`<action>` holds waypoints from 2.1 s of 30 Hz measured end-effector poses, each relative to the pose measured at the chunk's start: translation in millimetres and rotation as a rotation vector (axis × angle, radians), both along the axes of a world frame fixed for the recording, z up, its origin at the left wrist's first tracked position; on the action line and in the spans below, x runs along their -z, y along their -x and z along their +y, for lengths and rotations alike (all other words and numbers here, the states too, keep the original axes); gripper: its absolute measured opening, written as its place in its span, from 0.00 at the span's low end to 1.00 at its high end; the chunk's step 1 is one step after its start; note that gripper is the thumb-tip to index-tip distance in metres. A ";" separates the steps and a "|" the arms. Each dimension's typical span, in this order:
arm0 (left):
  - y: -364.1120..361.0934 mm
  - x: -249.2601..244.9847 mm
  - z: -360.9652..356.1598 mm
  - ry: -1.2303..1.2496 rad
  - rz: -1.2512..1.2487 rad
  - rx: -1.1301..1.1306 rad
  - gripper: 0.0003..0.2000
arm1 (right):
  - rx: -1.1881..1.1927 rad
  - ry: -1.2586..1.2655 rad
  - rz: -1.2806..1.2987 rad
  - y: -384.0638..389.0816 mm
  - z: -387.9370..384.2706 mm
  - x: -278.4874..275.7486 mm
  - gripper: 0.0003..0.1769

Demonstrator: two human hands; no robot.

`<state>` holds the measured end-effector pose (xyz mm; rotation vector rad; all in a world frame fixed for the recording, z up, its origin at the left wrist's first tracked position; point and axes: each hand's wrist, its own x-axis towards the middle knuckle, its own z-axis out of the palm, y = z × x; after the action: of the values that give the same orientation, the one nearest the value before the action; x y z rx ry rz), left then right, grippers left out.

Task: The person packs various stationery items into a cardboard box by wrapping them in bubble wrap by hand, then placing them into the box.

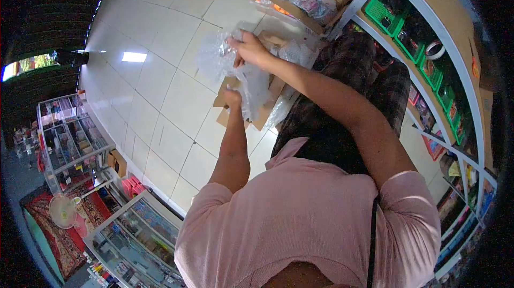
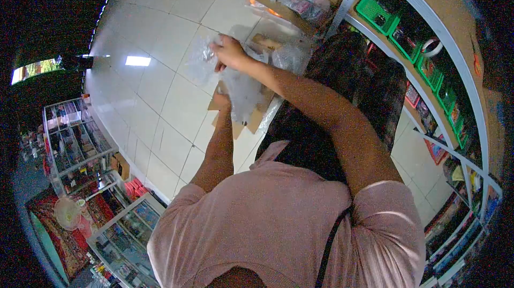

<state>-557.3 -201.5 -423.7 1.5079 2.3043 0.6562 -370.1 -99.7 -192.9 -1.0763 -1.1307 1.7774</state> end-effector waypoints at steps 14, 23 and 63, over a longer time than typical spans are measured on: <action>-71.1 -42.8 24.1 -0.154 -0.242 0.092 0.46 | -0.026 0.187 -0.083 21.6 -28.0 5.4 0.20; -60.7 -3.5 38.7 0.297 -0.251 -0.041 0.47 | 0.101 -0.001 0.125 7.2 -9.2 -4.8 0.26; -222.1 91.0 141.6 0.614 0.134 0.525 0.29 | 0.566 0.203 -0.218 -243.4 88.2 66.9 0.20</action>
<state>-335.1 -59.9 -514.7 1.7389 1.8050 -0.2749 -126.6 -11.5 -259.9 -1.5613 -0.6732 1.3620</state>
